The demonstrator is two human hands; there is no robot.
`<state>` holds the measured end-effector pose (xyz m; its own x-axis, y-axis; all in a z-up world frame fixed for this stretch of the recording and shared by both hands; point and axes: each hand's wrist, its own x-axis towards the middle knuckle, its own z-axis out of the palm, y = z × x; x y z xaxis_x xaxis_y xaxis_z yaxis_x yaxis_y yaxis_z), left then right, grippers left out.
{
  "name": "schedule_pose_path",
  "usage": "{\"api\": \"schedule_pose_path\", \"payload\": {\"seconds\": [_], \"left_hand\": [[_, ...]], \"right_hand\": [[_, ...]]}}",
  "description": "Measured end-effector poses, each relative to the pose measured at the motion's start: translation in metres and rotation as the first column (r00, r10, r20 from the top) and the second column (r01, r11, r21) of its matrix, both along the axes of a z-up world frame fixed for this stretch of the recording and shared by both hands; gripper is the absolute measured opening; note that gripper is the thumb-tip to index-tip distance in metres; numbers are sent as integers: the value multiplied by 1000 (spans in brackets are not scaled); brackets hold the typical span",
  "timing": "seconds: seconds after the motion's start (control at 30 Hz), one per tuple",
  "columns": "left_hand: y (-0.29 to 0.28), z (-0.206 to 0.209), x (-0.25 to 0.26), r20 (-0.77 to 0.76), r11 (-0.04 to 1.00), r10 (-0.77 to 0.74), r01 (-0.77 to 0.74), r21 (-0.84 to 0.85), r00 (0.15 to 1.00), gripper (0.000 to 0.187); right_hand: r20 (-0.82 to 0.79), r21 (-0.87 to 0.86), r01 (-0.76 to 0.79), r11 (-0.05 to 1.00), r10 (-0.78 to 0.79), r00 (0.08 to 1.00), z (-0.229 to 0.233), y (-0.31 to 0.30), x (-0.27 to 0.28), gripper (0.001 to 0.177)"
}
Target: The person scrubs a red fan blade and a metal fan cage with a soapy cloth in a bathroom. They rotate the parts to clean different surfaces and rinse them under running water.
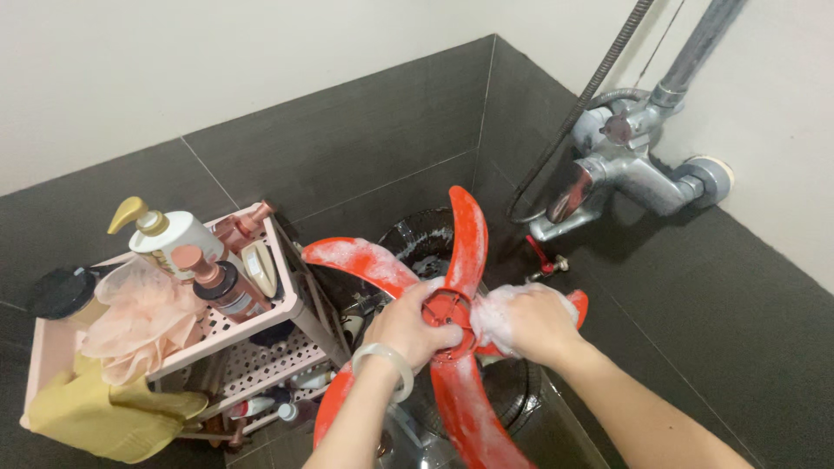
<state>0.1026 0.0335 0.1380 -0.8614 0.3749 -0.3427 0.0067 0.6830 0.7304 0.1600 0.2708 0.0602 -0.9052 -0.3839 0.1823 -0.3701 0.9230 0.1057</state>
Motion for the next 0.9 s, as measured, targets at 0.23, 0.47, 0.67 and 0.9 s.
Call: {"api": "schedule_pose_path", "payload": {"seconds": [0.23,0.47,0.67,0.9], "left_hand": [[-8,-7,-2,-38,999,-2,4,51,999,80],[0,1,-4,-40,1000,-19,19,17,999,84],[-8,-8,-8,-48,995,-89,86,-59,995,87],[-17,-31,-17,-29,967,165,-156,199,986,83]], "right_hand": [[115,166,189,968,-209,971,27,16,5,25],[173,171,219,961,-248,953,7,15,1,30],[-147,-195,96,976,-126,981,-39,92,20,22],[627,-648,241,-722,-327,707,-66,79,20,52]]}}
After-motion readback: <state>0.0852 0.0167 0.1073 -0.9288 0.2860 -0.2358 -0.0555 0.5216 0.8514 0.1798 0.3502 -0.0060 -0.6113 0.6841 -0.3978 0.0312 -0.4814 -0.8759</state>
